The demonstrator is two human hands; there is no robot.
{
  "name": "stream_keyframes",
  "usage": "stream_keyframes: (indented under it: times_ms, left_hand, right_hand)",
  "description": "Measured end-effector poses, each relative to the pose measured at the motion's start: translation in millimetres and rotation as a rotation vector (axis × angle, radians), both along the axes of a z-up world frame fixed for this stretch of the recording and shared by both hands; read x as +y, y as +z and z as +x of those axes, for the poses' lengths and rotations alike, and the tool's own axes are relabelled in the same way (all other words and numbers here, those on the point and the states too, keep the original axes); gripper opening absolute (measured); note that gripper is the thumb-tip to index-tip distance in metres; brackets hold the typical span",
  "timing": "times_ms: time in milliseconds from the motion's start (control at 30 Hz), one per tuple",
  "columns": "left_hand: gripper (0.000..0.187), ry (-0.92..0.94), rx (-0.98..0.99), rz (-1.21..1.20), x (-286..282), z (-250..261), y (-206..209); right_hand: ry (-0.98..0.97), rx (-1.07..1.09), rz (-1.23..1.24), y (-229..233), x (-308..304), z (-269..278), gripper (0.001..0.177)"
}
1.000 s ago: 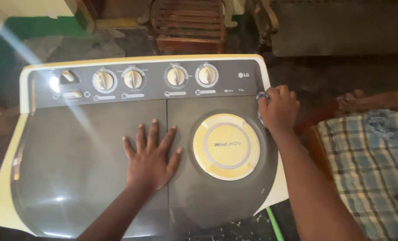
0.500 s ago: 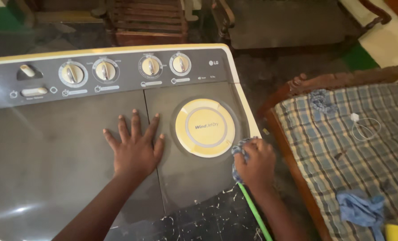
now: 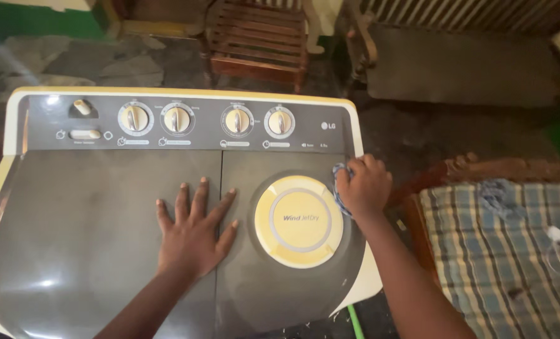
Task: The person wipes the exterior of a top-loading washing machine with a cloth. They clean the front panel, sides, and top control panel, moving the cloth across the surfaces in repeated strokes.
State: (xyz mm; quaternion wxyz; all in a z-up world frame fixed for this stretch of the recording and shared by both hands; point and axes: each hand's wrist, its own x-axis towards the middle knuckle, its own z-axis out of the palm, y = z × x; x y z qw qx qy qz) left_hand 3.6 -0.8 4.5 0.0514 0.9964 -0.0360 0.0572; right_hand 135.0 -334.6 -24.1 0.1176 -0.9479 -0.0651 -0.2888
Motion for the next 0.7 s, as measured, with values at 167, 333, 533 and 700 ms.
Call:
stream_keyframes:
  times_ms: [167, 333, 533, 700]
  left_hand:
    - [0.069, 0.049, 0.007, -0.017, -4, 2, 7]
    - [0.071, 0.098, 0.101, -0.009, -5, 2, 14]
    - [0.063, 0.099, 0.086, -0.017, -4, -2, 10]
    - [0.069, 0.104, 0.102, -0.007, -3, 0, 11]
  right_hand:
    - [0.251, -0.177, -0.051, 30, 14, 64, 0.02]
    - [0.327, -0.215, -0.042, 48, 45, 108, 0.022]
    - [0.377, -0.115, -0.096, 33, 43, 70, 0.021]
    - [0.372, 0.045, 0.002, 33, 45, 25, 0.018]
